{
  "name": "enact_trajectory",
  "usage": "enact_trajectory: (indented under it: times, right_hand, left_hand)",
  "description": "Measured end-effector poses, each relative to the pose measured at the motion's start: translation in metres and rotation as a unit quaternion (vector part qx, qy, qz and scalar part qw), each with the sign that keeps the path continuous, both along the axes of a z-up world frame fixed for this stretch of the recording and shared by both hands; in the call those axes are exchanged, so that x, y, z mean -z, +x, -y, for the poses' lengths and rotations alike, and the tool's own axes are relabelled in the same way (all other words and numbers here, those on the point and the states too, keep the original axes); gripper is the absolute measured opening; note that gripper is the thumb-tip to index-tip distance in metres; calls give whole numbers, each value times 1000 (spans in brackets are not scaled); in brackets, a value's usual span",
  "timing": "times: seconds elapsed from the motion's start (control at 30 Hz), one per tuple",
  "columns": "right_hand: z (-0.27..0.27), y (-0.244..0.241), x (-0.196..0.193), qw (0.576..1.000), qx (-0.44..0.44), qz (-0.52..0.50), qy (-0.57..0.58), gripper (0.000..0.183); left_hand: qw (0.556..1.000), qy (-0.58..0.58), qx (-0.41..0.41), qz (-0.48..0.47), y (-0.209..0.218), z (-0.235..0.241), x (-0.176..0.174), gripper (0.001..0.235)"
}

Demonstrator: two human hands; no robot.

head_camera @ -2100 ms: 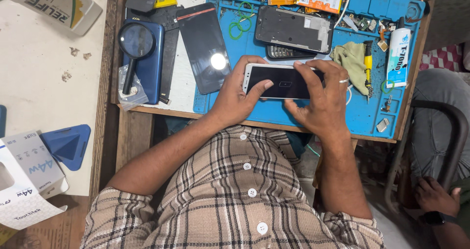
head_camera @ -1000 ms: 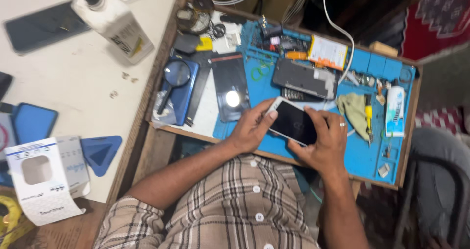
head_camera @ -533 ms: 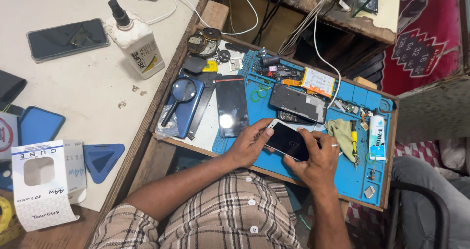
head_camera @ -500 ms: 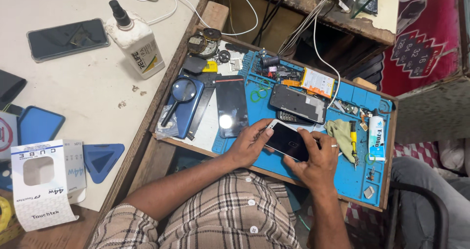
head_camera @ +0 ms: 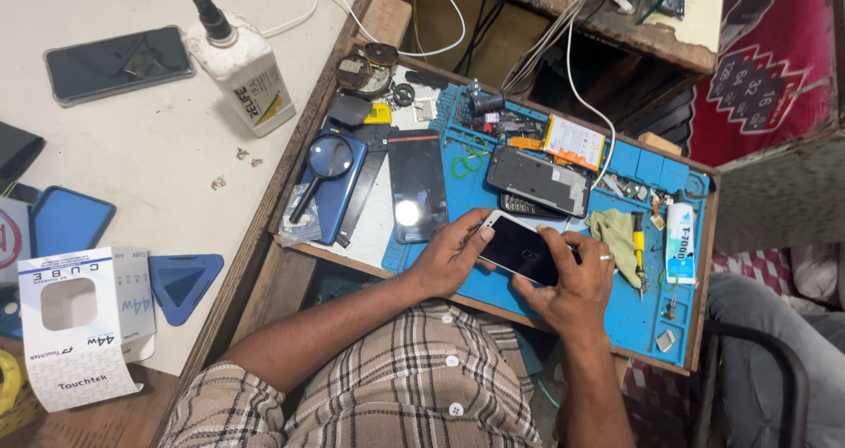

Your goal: The person handles a white smartphone, repeatedly inserting and removing a SIM card tray, then connects a charging cable and presses the power button. The phone is turned over and inspected while connected to power.

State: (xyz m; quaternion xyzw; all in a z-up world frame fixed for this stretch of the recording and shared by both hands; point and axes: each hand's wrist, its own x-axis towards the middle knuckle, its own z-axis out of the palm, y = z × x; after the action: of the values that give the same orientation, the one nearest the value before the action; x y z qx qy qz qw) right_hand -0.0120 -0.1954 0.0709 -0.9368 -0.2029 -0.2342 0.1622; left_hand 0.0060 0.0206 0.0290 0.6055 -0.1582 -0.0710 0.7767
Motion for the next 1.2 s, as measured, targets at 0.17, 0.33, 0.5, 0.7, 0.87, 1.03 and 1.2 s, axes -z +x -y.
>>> enact_trajectory:
  times: [0.17, 0.33, 0.5, 0.7, 0.87, 1.03, 1.2]
  right_hand:
    - [-1, -1, -4, 1000, -3, -2, 5, 76]
    - [1, 2, -6, 1000, -6, -28, 12, 76]
    - [1, 2, -5, 999, -6, -43, 20, 73]
    - [-1, 2, -7, 998, -7, -52, 21, 72]
    - [1, 3, -5, 999, -10, -48, 22, 72]
    - [1, 5, -5, 999, -15, -41, 22, 73]
    - [-1, 3, -9, 999, -11, -41, 24, 72]
  left_hand:
    - [1000, -1, 4, -10, -1, 1, 0, 43]
    - [999, -7, 2, -38, -1, 4, 7, 42]
    - [999, -22, 11, -40, 0, 4, 14, 41]
    - [999, -16, 15, -40, 0, 3, 10, 41]
    - [999, -22, 19, -39, 1, 3, 9, 42]
    - [999, -7, 22, -38, 2, 3, 9, 43]
    - [999, -4, 15, -29, 1, 3, 6, 41]
